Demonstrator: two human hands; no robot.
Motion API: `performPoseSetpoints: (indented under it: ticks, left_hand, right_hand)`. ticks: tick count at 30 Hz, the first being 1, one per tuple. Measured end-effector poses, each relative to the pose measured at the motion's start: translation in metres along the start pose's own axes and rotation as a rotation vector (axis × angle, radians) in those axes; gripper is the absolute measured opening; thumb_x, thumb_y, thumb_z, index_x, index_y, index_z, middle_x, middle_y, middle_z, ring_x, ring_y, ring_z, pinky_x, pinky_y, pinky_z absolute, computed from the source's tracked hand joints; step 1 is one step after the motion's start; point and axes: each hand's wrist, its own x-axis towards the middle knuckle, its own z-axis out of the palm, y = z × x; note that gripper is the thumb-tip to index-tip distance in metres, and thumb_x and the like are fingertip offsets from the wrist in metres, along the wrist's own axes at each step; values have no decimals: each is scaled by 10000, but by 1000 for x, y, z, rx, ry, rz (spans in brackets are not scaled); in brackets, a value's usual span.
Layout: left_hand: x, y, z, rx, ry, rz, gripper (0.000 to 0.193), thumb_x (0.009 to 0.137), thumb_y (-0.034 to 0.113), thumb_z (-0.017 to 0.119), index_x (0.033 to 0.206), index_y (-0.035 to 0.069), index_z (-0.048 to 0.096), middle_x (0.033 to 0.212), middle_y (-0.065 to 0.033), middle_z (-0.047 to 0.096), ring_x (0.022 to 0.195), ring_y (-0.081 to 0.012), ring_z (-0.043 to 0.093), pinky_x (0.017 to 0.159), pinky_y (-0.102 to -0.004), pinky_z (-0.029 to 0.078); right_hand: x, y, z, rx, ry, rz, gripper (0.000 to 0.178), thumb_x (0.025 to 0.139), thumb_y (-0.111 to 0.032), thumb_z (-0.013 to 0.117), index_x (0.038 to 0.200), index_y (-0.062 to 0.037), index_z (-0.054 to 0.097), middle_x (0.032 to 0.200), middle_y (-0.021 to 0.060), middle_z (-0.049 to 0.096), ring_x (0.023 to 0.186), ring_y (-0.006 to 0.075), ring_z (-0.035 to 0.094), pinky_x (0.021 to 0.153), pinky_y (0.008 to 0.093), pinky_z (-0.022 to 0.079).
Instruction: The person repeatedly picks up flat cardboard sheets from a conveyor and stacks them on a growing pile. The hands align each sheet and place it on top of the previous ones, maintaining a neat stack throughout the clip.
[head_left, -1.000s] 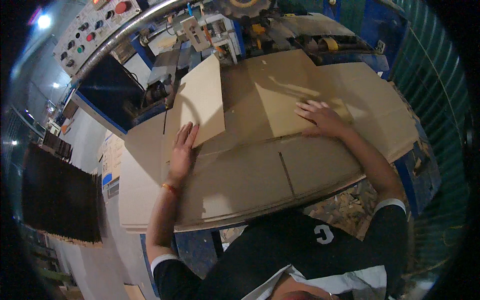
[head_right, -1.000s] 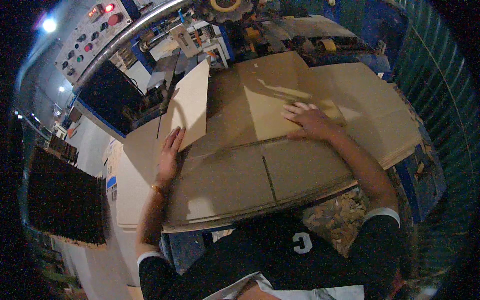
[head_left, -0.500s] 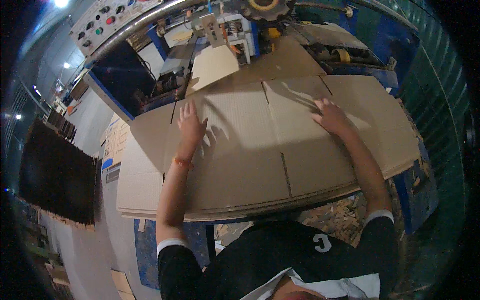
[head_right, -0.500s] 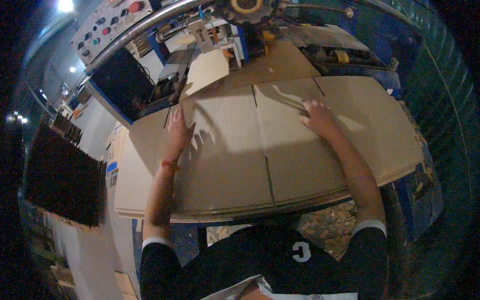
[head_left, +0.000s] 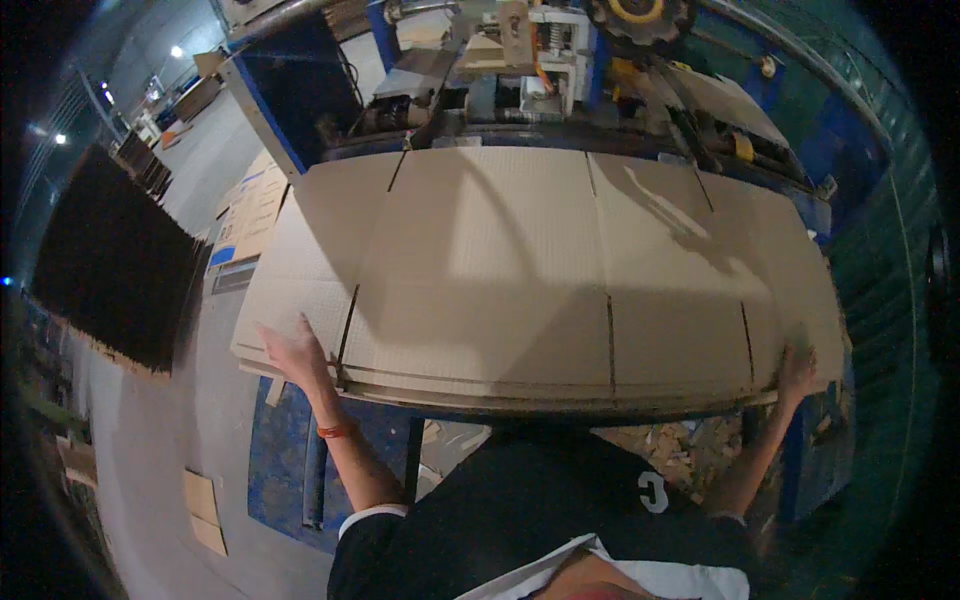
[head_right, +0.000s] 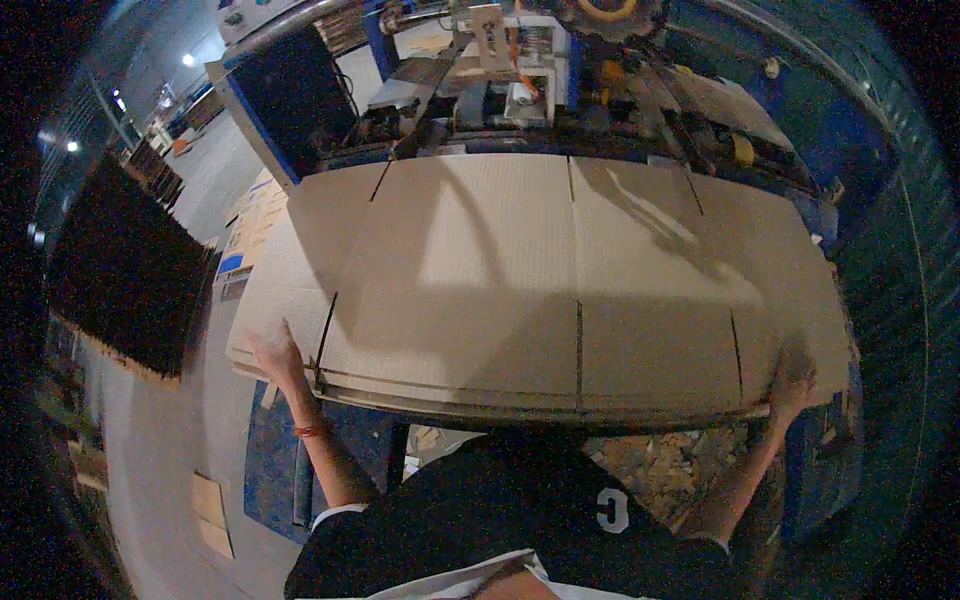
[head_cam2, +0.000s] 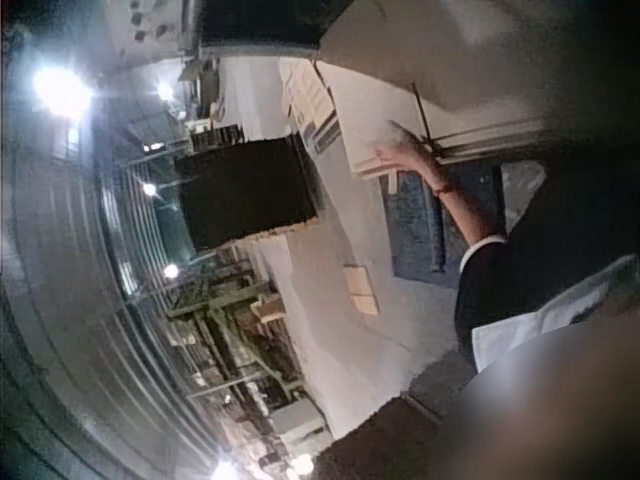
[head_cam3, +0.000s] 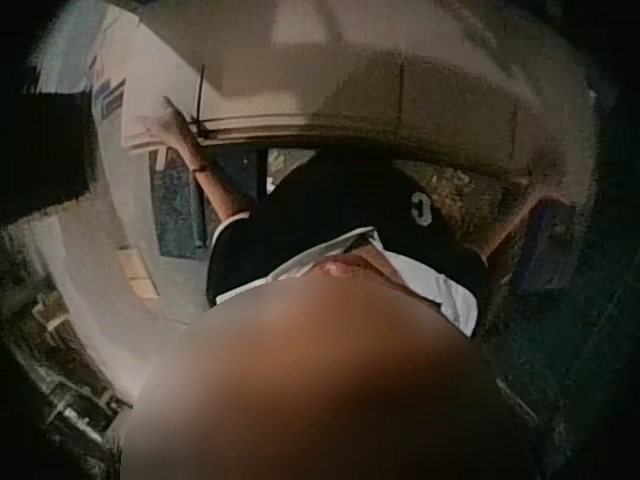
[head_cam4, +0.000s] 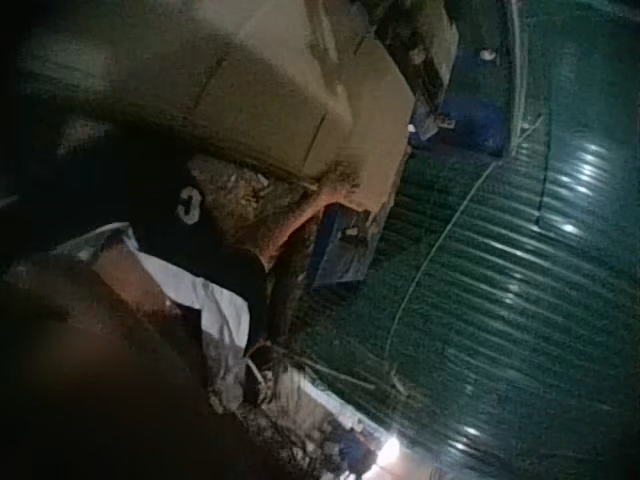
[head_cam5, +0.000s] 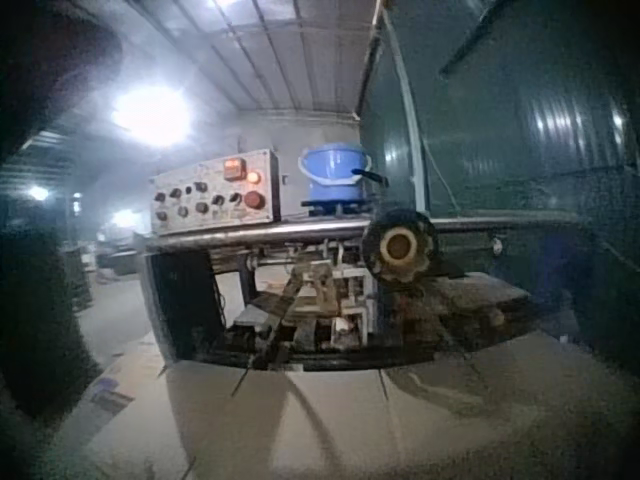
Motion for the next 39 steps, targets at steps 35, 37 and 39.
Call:
performPoseSetpoints:
  ticks: [35,37,39]
  left_hand:
    - [-62,119,-75,-276,-1018,1193,473,771,21,498,1229,133,533,1328,-114,449,1260,-285,388,1048,-434,286]
    - [-61,122,-69,-290,-1030,1203,445,803,90,480,1242,142,526,1338,-101,442,1254,-282,394,1059,-436,273]
    - [-59,125,-62,-264,-1035,1241,436,823,132,465,1256,150,515,1346,-95,433,1253,-280,393,1067,-439,259]
  right_hand:
    - [-124,-165,-206,659,-82,-1154,455,755,-192,632,1201,-167,543,1298,41,485,1197,271,451,996,440,355]
    - [-119,-169,-203,669,-108,-1166,465,753,-196,634,1207,-164,536,1313,45,470,1215,275,432,1002,437,346]
    - [-110,-173,-200,703,-64,-1182,475,752,-200,636,1213,-159,529,1316,51,466,1229,276,416,1005,435,342]
